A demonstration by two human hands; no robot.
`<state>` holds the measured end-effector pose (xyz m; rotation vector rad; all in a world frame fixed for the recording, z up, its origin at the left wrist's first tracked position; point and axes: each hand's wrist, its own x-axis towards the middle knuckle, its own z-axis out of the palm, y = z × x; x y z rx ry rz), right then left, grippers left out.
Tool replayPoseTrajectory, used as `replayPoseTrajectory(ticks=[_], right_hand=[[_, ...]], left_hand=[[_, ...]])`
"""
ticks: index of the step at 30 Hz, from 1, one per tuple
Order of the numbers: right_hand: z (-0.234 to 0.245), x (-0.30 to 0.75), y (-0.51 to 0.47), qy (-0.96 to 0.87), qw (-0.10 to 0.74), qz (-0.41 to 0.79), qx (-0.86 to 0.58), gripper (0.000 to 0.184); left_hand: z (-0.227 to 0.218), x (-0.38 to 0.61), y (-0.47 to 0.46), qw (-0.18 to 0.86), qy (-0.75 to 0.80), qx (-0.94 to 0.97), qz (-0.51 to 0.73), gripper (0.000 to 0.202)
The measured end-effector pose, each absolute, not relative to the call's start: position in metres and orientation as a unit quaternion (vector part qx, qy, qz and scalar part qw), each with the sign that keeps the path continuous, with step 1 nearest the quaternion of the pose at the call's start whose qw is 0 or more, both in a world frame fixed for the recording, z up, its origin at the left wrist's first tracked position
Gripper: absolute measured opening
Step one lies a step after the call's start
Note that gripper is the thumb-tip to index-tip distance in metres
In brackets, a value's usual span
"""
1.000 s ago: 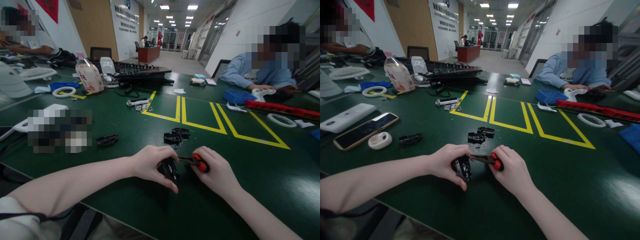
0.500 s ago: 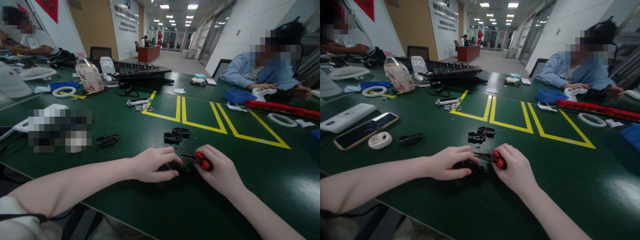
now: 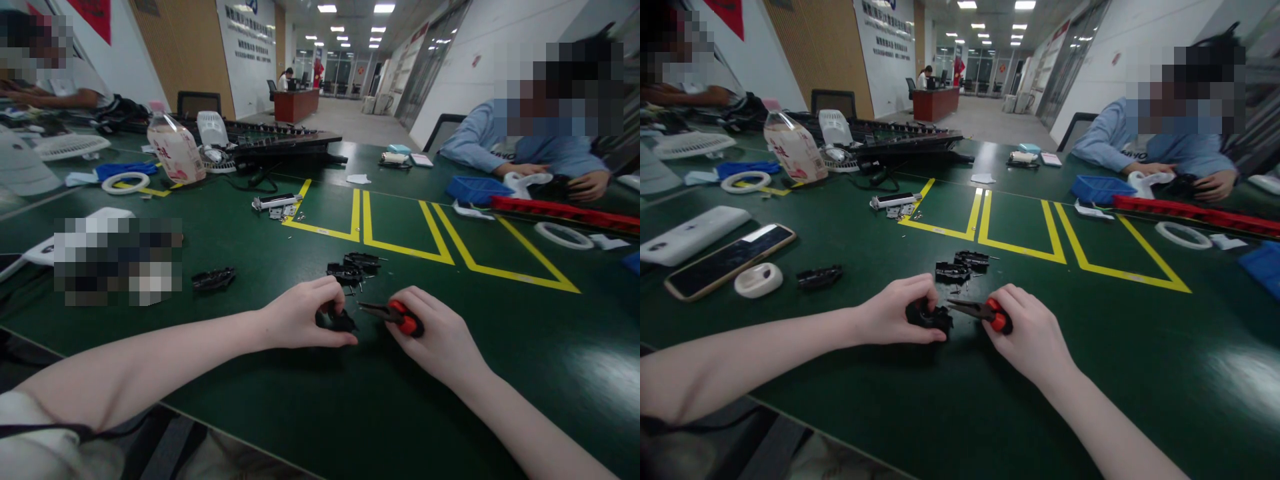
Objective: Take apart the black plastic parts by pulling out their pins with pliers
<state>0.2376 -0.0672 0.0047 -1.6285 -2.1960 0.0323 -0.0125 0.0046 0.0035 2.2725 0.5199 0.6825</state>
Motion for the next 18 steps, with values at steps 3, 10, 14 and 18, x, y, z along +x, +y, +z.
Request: replayPoseTrajectory(ticks=[3,10,14,18], right_hand=[[0.005,0.2362,-0.0671,-0.785,0.203,0.015,-0.586,0.01],[0.0055,0.2377,-0.0678,-0.788,0.206,0.01,-0.58,0.01],[0.0062,0.236,-0.0675,-0.792,0.201,0.009,-0.577,0.008],[0.0059,0.2358,-0.067,-0.79,0.209,0.012,-0.576,0.008]], left_hand=[[0.0028,-0.0129,0.0049,0.335,0.187,0.877,0.29,0.037],[0.0033,-0.0152,0.0034,0.314,0.152,0.864,0.362,0.035],[0.0027,-0.0159,0.0035,0.284,0.129,0.858,0.408,0.033],[0.002,-0.0167,0.0041,0.271,0.111,0.858,0.422,0.031]])
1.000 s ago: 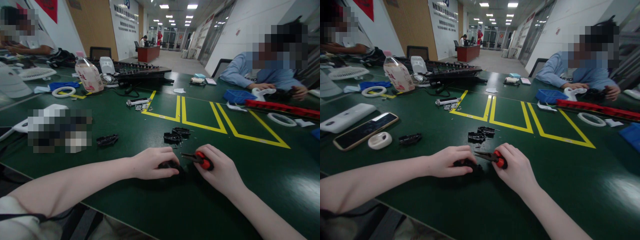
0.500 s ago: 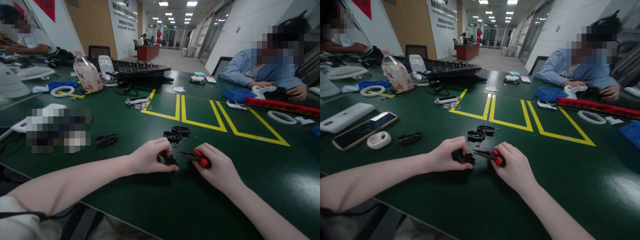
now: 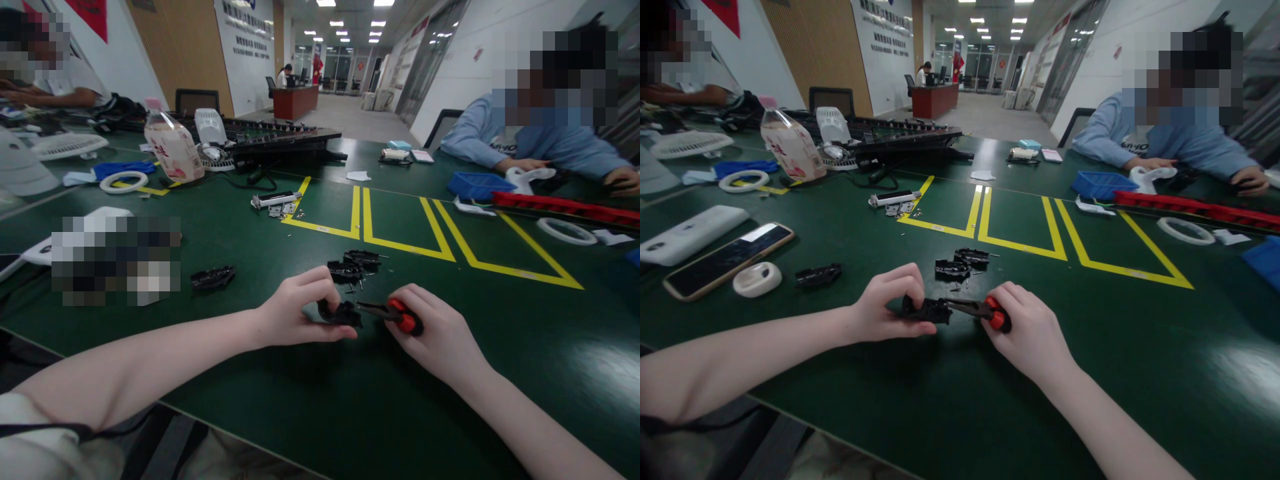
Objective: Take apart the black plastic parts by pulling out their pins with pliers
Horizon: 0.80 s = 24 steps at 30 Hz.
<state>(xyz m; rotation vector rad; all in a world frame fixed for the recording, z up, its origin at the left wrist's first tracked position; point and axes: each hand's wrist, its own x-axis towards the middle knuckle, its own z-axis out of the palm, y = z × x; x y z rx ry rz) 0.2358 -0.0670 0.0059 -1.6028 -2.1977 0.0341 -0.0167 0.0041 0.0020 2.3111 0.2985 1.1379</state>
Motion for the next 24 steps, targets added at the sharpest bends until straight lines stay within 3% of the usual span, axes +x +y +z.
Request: replayPoseTrajectory(ticks=[19,24], right_hand=[[0.0069,0.2337,-0.0676,-0.798,0.163,-0.012,-0.58,0.005],[0.0064,0.2334,-0.0667,-0.798,0.155,-0.017,-0.582,0.007]], left_hand=[[0.0008,-0.0179,0.0047,0.305,0.132,0.857,0.393,0.03],[0.009,-0.0178,0.0002,0.354,0.217,0.864,0.284,0.051]])
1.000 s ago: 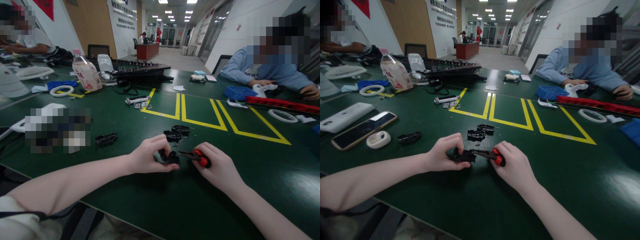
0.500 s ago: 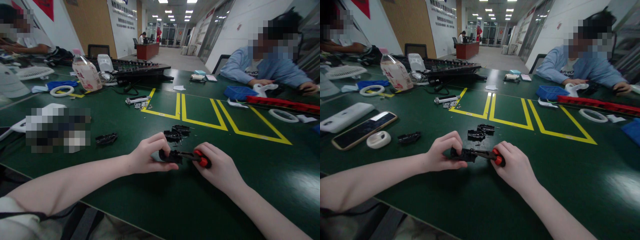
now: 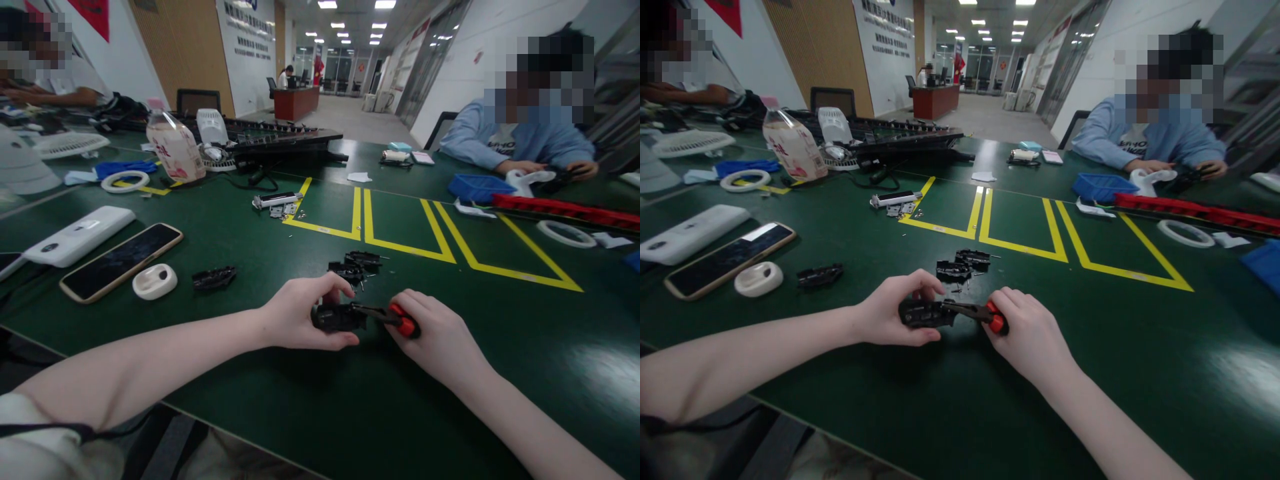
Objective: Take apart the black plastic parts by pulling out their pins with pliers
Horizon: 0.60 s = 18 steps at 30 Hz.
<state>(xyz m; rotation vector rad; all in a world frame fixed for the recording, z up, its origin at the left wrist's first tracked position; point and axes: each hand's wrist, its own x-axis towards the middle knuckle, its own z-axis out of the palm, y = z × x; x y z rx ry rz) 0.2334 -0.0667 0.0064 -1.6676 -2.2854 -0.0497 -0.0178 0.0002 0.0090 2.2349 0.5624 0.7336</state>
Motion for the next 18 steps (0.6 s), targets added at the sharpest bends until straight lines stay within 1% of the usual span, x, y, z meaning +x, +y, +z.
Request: replayPoseTrajectory(ticks=[2,4,10,18], right_hand=[[0.0067,0.2329,-0.0664,-0.8,0.148,-0.022,-0.581,0.008],[0.007,0.2324,-0.0662,-0.803,0.142,-0.024,-0.578,0.009],[0.0063,0.2326,-0.066,-0.802,0.136,-0.026,-0.582,0.008],[0.007,0.2293,-0.0686,-0.806,0.136,-0.028,-0.576,0.009]], left_hand=[[0.0128,-0.0168,-0.0015,0.365,0.237,0.868,0.238,0.056],[0.0146,-0.0155,-0.0021,0.379,0.242,0.868,0.209,0.056],[0.008,-0.0126,0.0001,0.395,0.248,0.859,0.212,0.057],[0.0078,-0.0128,-0.0038,0.47,0.207,0.824,0.238,0.038]])
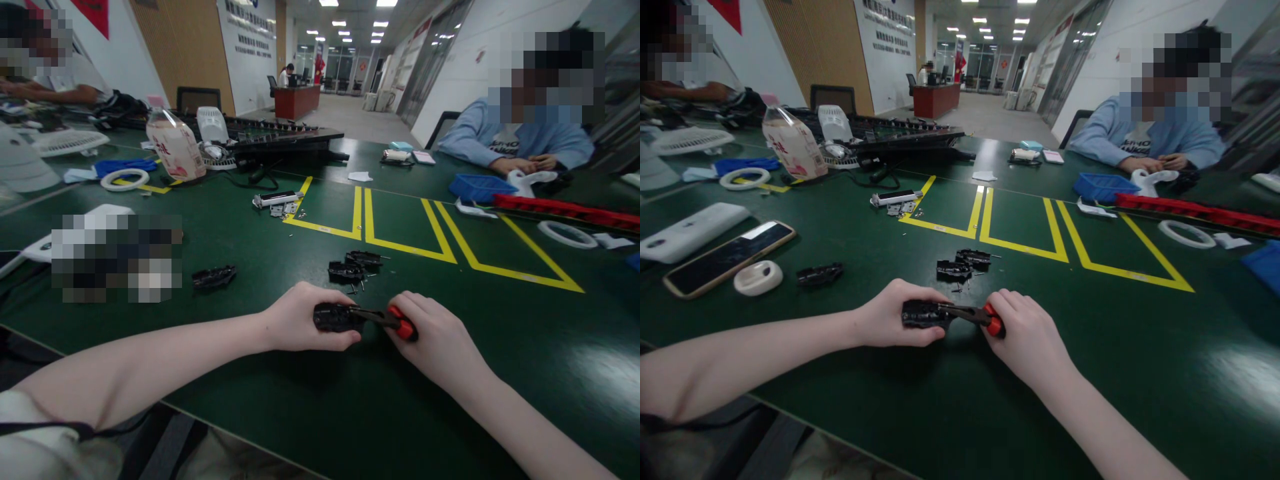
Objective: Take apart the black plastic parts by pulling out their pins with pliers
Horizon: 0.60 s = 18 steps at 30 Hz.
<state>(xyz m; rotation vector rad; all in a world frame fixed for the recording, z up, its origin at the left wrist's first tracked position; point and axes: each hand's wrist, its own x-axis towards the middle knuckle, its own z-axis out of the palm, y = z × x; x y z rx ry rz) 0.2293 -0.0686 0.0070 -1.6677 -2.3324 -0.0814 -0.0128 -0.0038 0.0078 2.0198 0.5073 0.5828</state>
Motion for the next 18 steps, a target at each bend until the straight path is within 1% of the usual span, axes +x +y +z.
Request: replayPoseTrajectory(ticks=[3,8,15,18], right_hand=[[0.0077,0.2292,-0.0702,-0.808,0.141,-0.031,-0.572,0.01],[0.0075,0.2297,-0.0704,-0.811,0.148,-0.034,-0.565,0.01],[0.0083,0.2309,-0.0687,-0.813,0.144,-0.044,-0.562,0.011],[0.0085,0.2314,-0.0694,-0.815,0.146,-0.047,-0.559,0.01]], left_hand=[[0.0105,-0.0129,-0.0045,0.505,0.194,0.81,0.226,0.034],[0.0094,-0.0129,-0.0045,0.508,0.193,0.808,0.229,0.034],[0.0077,-0.012,-0.0027,0.524,0.201,0.8,0.214,0.044],[0.0093,-0.0126,-0.0035,0.521,0.194,0.801,0.222,0.045]])
